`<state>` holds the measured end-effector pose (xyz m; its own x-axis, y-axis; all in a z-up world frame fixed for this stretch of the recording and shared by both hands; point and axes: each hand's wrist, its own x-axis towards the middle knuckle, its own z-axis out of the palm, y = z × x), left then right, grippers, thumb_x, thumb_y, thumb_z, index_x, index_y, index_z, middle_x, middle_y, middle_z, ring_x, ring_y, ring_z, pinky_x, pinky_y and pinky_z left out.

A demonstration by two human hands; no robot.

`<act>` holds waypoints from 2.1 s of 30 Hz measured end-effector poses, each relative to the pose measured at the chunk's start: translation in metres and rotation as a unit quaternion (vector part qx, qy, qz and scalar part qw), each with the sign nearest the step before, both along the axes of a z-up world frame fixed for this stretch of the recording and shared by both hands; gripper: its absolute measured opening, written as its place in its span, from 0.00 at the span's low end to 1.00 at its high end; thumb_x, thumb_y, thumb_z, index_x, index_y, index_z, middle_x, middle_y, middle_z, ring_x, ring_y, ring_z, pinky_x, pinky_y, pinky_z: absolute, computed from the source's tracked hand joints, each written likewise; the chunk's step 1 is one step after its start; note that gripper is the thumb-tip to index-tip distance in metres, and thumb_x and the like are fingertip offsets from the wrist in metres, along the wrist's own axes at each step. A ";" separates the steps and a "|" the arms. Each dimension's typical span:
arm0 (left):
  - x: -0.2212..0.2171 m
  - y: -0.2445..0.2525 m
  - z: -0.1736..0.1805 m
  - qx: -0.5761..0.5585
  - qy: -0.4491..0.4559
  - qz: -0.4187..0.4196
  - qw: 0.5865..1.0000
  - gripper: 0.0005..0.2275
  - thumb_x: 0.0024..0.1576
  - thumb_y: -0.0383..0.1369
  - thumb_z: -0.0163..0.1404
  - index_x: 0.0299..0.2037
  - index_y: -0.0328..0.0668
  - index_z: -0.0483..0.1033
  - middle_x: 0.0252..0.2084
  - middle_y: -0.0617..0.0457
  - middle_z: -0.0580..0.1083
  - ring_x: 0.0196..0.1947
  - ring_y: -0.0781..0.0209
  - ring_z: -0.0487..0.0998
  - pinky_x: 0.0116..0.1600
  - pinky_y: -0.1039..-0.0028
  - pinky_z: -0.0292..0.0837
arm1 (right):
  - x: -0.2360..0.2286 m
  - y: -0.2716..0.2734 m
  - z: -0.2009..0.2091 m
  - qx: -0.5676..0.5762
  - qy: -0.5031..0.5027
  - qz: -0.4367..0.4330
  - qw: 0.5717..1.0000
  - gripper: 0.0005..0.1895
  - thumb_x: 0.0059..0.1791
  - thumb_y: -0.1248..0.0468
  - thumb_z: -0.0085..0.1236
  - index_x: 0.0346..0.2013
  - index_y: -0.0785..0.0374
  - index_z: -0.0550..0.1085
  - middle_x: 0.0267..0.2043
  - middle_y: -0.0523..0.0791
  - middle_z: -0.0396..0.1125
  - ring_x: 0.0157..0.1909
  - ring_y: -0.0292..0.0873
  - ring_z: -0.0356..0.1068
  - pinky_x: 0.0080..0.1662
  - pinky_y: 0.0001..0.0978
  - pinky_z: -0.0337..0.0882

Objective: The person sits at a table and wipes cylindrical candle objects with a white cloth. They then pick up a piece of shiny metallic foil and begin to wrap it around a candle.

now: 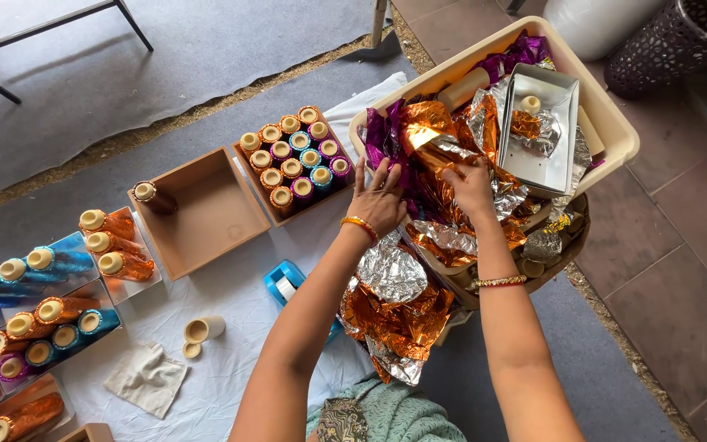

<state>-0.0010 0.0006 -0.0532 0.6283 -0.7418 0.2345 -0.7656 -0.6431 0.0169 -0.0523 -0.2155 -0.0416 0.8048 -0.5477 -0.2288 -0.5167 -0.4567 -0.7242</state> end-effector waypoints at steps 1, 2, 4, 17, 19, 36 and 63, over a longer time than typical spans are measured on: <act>-0.002 0.002 0.012 0.000 0.000 -0.001 1.000 0.26 0.60 0.49 0.38 0.63 0.43 0.71 0.68 0.54 0.60 0.73 0.53 0.49 0.74 0.40 0.20 | 0.002 -0.004 -0.007 0.000 0.000 -0.001 1.000 0.28 0.50 0.44 0.57 0.50 0.64 0.78 0.77 0.55 0.44 0.79 0.58 0.36 0.71 0.60 0.41; -0.004 0.004 0.024 0.040 0.043 -0.001 0.998 0.23 0.62 0.48 0.37 0.59 0.45 0.73 0.72 0.55 0.58 0.76 0.54 0.47 0.75 0.40 0.20 | 0.004 -0.007 -0.013 0.002 -0.025 -0.012 1.000 0.28 0.49 0.43 0.56 0.52 0.61 0.78 0.73 0.54 0.54 0.80 0.57 0.40 0.73 0.58 0.43; -0.007 0.005 0.041 0.079 0.086 -0.003 0.993 0.20 0.65 0.47 0.37 0.56 0.47 0.74 0.75 0.55 0.56 0.78 0.55 0.45 0.76 0.41 0.20 | 0.006 -0.010 -0.021 0.004 -0.051 -0.023 0.998 0.29 0.48 0.42 0.55 0.54 0.59 0.79 0.70 0.53 0.64 0.81 0.55 0.43 0.76 0.57 0.45; 0.003 -0.019 0.057 0.179 0.206 -0.056 0.960 0.21 0.68 0.44 0.31 0.49 0.49 0.81 0.48 0.54 0.74 0.60 0.59 0.71 0.77 0.42 0.18 | 0.015 -0.017 -0.059 -0.078 -0.058 -0.054 0.994 0.34 0.50 0.42 0.54 0.51 0.73 0.76 0.68 0.58 0.61 0.77 0.57 0.47 0.73 0.51 0.45; -0.001 -0.015 0.053 0.173 0.217 -0.058 0.959 0.22 0.68 0.44 0.30 0.49 0.49 0.81 0.47 0.55 0.73 0.57 0.61 0.73 0.79 0.43 0.17 | 0.010 -0.015 -0.062 -0.074 -0.055 -0.057 0.994 0.34 0.50 0.42 0.55 0.49 0.74 0.76 0.67 0.58 0.62 0.77 0.57 0.48 0.73 0.51 0.47; 0.039 -0.065 -0.001 -0.030 0.241 0.113 0.963 0.11 0.61 0.32 0.43 0.41 0.42 0.81 0.46 0.47 0.77 0.52 0.50 0.77 0.75 0.38 0.29 | 0.019 -0.013 -0.079 -0.139 -0.100 -0.081 0.982 0.32 0.53 0.42 0.52 0.35 0.74 0.77 0.51 0.59 0.73 0.62 0.55 0.70 0.72 0.46 0.55; 0.070 -0.085 -0.011 0.046 0.351 0.194 0.915 0.12 0.51 0.40 0.57 0.39 0.42 0.84 0.44 0.46 0.80 0.59 0.49 0.70 0.62 0.36 0.49 | -0.015 0.002 -0.027 -0.232 -0.176 0.101 0.951 0.37 0.40 0.49 0.70 0.56 0.68 0.72 0.65 0.56 0.61 0.67 0.60 0.62 0.66 0.50 0.67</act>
<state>0.0687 -0.0845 -0.0643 0.8205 -0.4276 -0.3795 -0.3006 -0.8873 0.3498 -0.0673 -0.2130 -0.0690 0.8868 -0.3497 0.3020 -0.1472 -0.8333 -0.5328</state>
